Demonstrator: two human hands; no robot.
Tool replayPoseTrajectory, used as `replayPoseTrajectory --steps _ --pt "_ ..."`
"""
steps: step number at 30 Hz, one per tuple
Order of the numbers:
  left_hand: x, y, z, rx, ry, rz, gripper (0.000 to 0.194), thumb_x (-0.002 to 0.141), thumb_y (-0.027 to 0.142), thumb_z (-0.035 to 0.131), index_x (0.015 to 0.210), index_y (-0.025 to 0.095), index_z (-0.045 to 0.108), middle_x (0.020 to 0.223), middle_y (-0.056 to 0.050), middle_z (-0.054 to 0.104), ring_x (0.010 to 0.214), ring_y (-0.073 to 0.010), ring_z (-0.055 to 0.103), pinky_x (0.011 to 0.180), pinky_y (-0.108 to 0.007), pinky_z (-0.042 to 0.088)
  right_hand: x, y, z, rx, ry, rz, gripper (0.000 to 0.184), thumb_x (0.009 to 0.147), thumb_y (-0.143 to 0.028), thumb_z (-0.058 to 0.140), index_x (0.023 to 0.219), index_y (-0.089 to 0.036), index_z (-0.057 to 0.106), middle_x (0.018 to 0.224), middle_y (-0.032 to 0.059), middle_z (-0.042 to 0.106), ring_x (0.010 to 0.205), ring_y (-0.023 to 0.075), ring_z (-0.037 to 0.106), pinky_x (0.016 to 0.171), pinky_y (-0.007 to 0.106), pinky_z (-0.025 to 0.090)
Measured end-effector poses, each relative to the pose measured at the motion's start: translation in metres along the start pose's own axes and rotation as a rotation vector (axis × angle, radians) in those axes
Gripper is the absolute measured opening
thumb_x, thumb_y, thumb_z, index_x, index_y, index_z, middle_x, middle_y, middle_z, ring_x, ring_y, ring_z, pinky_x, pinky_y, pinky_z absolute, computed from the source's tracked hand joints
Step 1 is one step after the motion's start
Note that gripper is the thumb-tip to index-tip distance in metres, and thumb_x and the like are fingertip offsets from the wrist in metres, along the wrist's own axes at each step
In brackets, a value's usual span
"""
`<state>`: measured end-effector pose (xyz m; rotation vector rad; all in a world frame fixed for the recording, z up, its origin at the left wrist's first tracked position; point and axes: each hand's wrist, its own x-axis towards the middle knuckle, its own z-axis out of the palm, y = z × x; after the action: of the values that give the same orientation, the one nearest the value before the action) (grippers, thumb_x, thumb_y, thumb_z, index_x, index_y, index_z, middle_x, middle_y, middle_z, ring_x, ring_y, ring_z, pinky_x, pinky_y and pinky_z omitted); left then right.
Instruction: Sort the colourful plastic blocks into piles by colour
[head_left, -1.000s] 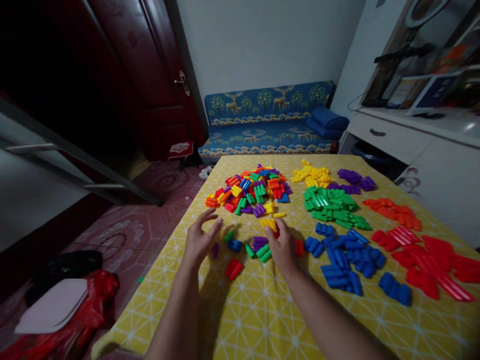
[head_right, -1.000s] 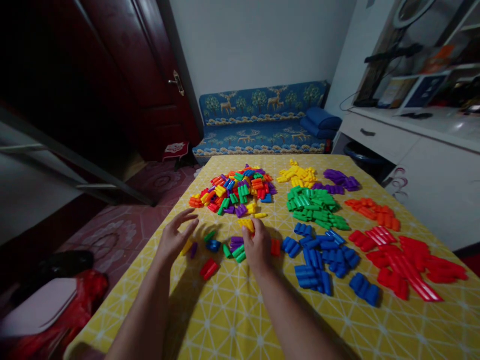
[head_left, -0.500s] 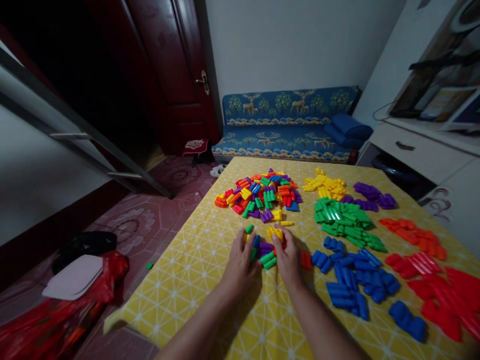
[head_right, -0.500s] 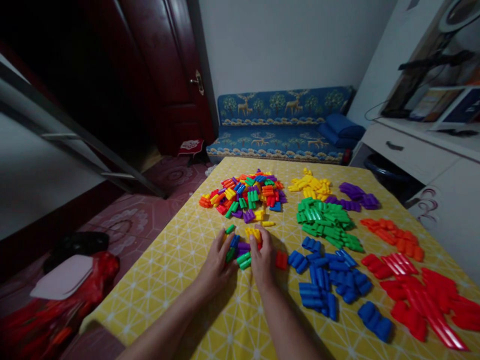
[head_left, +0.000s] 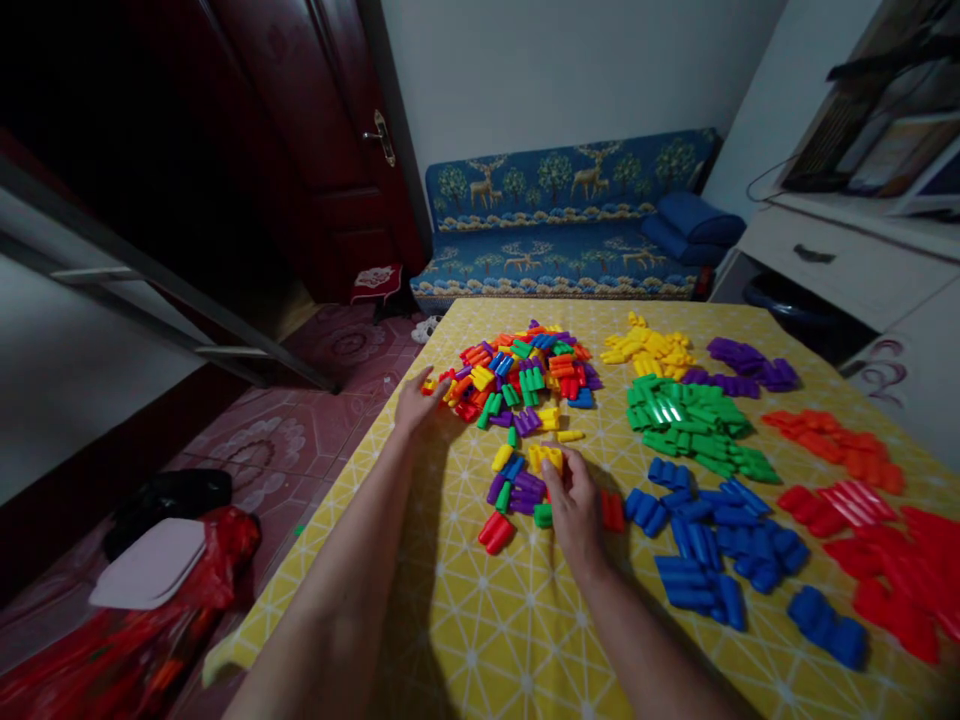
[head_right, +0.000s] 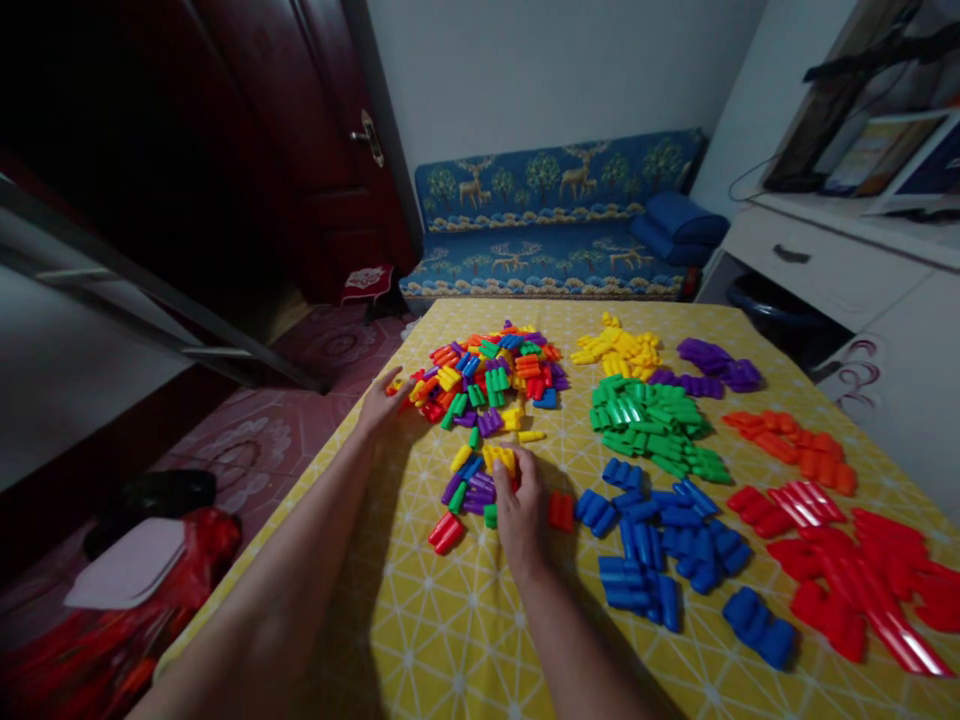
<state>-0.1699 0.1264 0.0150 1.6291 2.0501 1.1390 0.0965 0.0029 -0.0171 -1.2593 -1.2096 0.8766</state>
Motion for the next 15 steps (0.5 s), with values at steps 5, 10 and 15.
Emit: replayPoseTrajectory --steps 5,10,15 --pt "-0.009 -0.002 0.013 -0.048 -0.139 0.095 0.055 0.082 0.058 0.061 0.117 0.016 0.07 0.118 -0.012 0.071 0.11 -0.0283 0.065 0.096 -0.039 0.05 0.006 0.011 0.003 -0.102 0.133 -0.152 0.035 0.09 -0.046 0.053 0.112 -0.02 0.061 0.145 0.0159 0.047 0.132 0.0272 0.048 0.107 0.046 0.043" --pt "-0.052 0.015 0.016 -0.072 -0.247 0.191 0.053 0.079 0.055 0.065 0.113 0.015 0.072 0.109 -0.012 0.073 0.1 -0.028 0.068 0.089 -0.039 0.053 0.01 0.014 0.006 -0.161 0.033 -0.143 0.034 0.09 -0.045 0.052 0.111 -0.021 0.061 0.155 0.0134 0.038 0.143 0.0283 0.036 0.113 0.049 0.036" --pt "-0.103 0.046 0.025 -0.12 -0.299 0.313 0.058 0.081 0.035 0.068 0.136 0.019 0.058 0.132 -0.014 0.063 0.121 -0.0303 0.059 0.104 -0.045 0.046 0.013 0.002 0.005 -0.099 -0.204 -0.184 0.03 0.088 -0.041 0.054 0.108 -0.02 0.064 0.147 0.0122 0.05 0.136 0.0267 0.047 0.111 0.045 0.039"
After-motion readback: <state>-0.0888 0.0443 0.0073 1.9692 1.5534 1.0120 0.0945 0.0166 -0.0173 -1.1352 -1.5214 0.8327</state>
